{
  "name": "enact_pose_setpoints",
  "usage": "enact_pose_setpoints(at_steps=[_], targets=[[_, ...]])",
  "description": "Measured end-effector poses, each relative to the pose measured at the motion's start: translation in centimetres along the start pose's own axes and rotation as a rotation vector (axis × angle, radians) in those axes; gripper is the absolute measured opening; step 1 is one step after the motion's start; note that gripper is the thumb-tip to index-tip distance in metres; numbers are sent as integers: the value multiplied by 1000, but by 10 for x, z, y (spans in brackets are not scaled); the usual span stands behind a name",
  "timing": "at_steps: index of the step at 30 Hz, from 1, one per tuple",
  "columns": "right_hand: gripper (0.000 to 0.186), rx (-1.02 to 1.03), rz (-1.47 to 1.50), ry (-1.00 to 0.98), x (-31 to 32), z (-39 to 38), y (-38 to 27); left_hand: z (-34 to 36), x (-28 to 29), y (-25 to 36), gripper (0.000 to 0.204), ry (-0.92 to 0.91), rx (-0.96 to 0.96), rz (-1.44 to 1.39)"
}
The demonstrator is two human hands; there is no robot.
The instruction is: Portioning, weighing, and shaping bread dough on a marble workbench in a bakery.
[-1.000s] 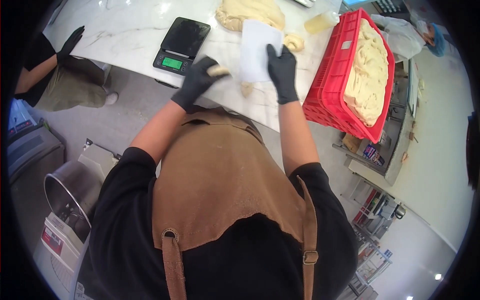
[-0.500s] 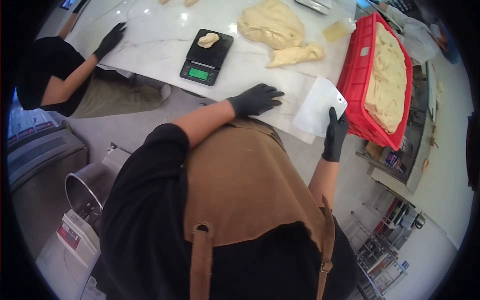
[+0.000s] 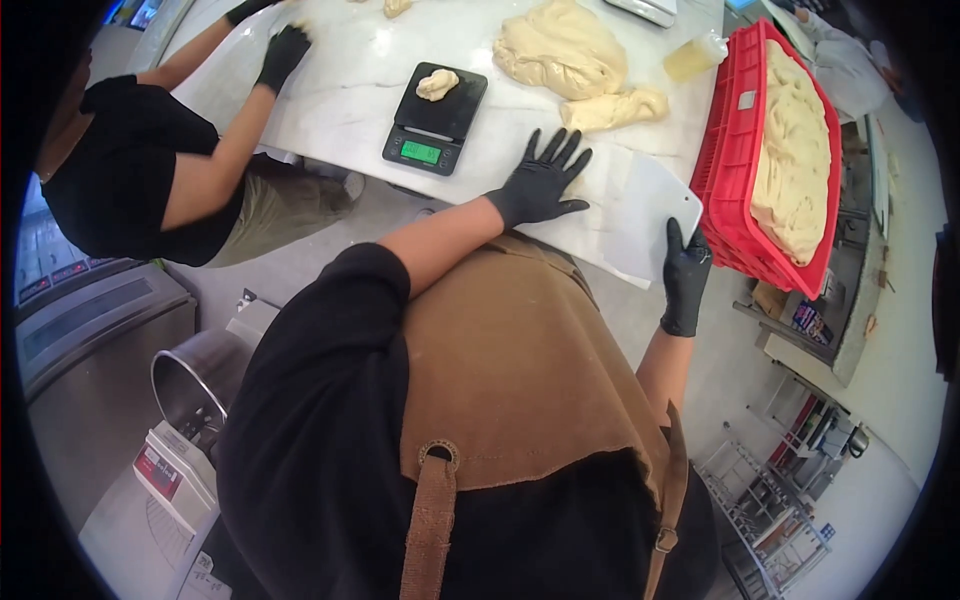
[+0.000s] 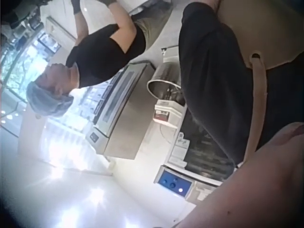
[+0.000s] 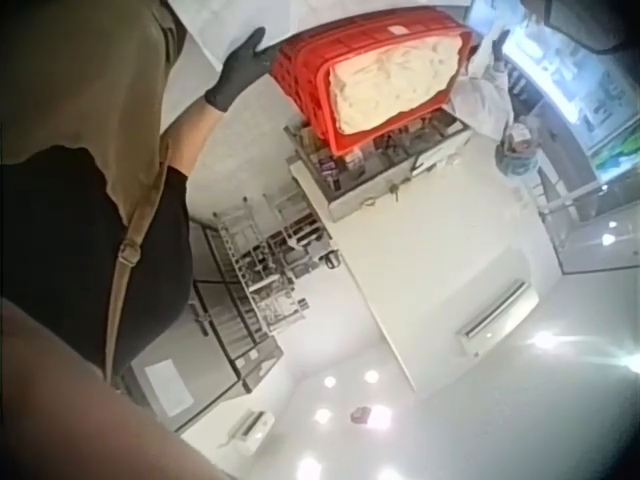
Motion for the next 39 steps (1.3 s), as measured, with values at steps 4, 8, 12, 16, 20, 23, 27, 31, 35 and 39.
enact_pose_setpoints(at_steps=[4,8,12,16,20,23,27,31,35,39], targets=[[22,56,32,-10,-13,-1,-31,-40,99,-115,73,619,142,-8],[22,82,64,-84,-31,-5,-51,-55,180,-175,43,377,607,-25],[24,109,-46,-154,-61,-18,-79,-39,168,-101,30,464,131,-179],[22,317,-239,-109,-85,-31,-113,-57,64,-43,45,-30,135,-156],[20,351,-270,-109,-101,-36,-127,-69,78,-45,56,250,161,-358],[20,356,-316,-174,-119,-33,-135,-67,58,-51,48,131,155,-377],[19,444,-417,-204,-160,-17,-148,-70,40,-51,40,-21,161,-393],[21,527,-363,-134,-175,17,-172,-77,44,-47,36,-82,135,-407],[26,280,-264,-37,-122,30,-139,-68,119,-69,34,305,8,-396],[29,61,-42,-8,-57,18,-61,-58,176,-149,41,338,347,-147]])
Point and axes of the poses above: each hand's wrist, its own z-axis towards the middle knuckle, its own x-axis out of the back of the hand, y = z × x, the point moved 10 cm from there along z, towards the middle knuckle, and after that the axes turned 13 degrees about -z, right-handed, at the moved point
